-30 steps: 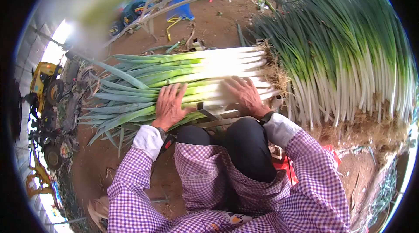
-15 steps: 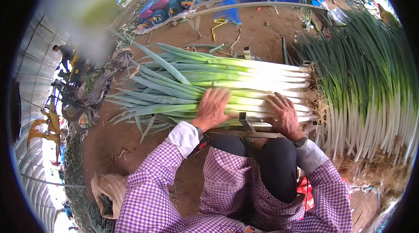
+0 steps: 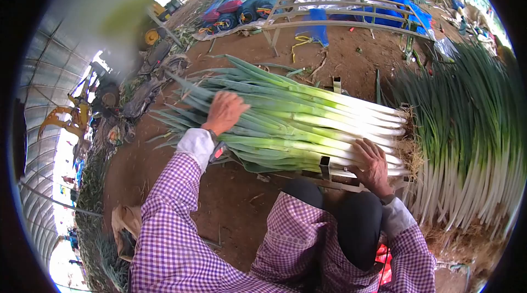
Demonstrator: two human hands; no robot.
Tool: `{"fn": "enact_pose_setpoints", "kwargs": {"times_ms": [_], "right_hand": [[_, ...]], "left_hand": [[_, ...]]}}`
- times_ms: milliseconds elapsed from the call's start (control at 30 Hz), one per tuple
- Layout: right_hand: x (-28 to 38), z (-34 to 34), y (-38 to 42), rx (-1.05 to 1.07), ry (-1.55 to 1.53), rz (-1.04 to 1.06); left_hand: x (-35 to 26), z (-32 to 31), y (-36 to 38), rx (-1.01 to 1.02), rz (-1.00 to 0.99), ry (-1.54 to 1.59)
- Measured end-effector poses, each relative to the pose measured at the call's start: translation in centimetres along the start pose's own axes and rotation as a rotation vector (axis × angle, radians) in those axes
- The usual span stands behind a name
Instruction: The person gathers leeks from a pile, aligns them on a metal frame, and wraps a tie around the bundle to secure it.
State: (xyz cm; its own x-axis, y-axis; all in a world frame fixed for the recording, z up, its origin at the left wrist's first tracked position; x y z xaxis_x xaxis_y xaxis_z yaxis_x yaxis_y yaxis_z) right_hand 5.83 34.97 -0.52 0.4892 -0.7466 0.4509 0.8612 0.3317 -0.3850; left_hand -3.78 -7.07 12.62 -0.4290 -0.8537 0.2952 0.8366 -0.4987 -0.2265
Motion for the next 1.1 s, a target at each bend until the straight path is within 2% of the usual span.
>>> {"fn": "enact_pose_setpoints", "kwargs": {"times_ms": [67, 167, 300, 500, 600, 667, 733, 800, 900, 967, 1033, 1100], "right_hand": [[0.0, 0.0, -0.2, 0.002, -0.013, -0.001], [0.0, -0.2, -0.4, 0.015, 0.007, -0.013], [-0.2, -0.5, -0.5, 0.017, 0.021, -0.011], [0.3, -0.1, -0.7, 0.042, -0.001, -0.032], [0.3, 0.0, -0.7, 0.026, -0.007, -0.021], [0.2, 0.0, -0.6, 0.023, -0.006, -0.022], [0.5, 0.0, -0.6, 0.027, -0.01, -0.025], [0.6, 0.2, -0.8, 0.036, -0.011, -0.03], [0.5, 0.3, -0.7, 0.019, -0.025, -0.009], [0.5, 0.2, -0.8, 0.026, -0.013, -0.004], [0.3, 0.2, -0.7, 0.022, -0.011, -0.009], [0.2, 0.1, -0.5, 0.011, -0.012, -0.018]], "left_hand": [[3.9, -0.7, 2.8, -0.06, 0.16, -0.047], [7.6, -2.0, 6.0, -0.062, 0.223, -0.027], [10.7, -5.6, 6.8, 0.045, 0.521, 0.244], [12.4, -7.3, 7.0, 0.085, 0.576, 0.376], [17.6, -10.5, 9.4, 0.058, 0.539, 0.141], [19.4, -9.0, 12.1, 0.218, 0.485, 0.017], [21.8, -5.0, 15.8, 0.342, 0.788, 0.005], [28.5, -6.9, 21.2, 0.538, 0.75, -0.015], [32.4, -4.3, 28.7, 0.537, 0.811, -0.152], [35.1, -3.7, 33.9, 0.497, 1.063, -0.2], [35.7, -1.4, 37.0, 0.329, 1.341, -0.221], [31.6, 3.2, 34.1, 0.086, 1.412, -0.183]]}}
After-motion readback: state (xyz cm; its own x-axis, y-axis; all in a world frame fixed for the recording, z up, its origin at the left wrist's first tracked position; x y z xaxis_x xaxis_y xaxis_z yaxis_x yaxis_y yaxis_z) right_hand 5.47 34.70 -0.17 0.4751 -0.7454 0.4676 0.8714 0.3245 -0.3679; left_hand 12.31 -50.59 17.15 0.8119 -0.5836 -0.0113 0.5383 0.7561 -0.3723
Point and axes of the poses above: each hand's wrist, its own y-axis away from the middle knuckle, its own z-axis out of the back of the hand, x = y × z, the point moved 7 cm from there along -y, towards the middle knuckle
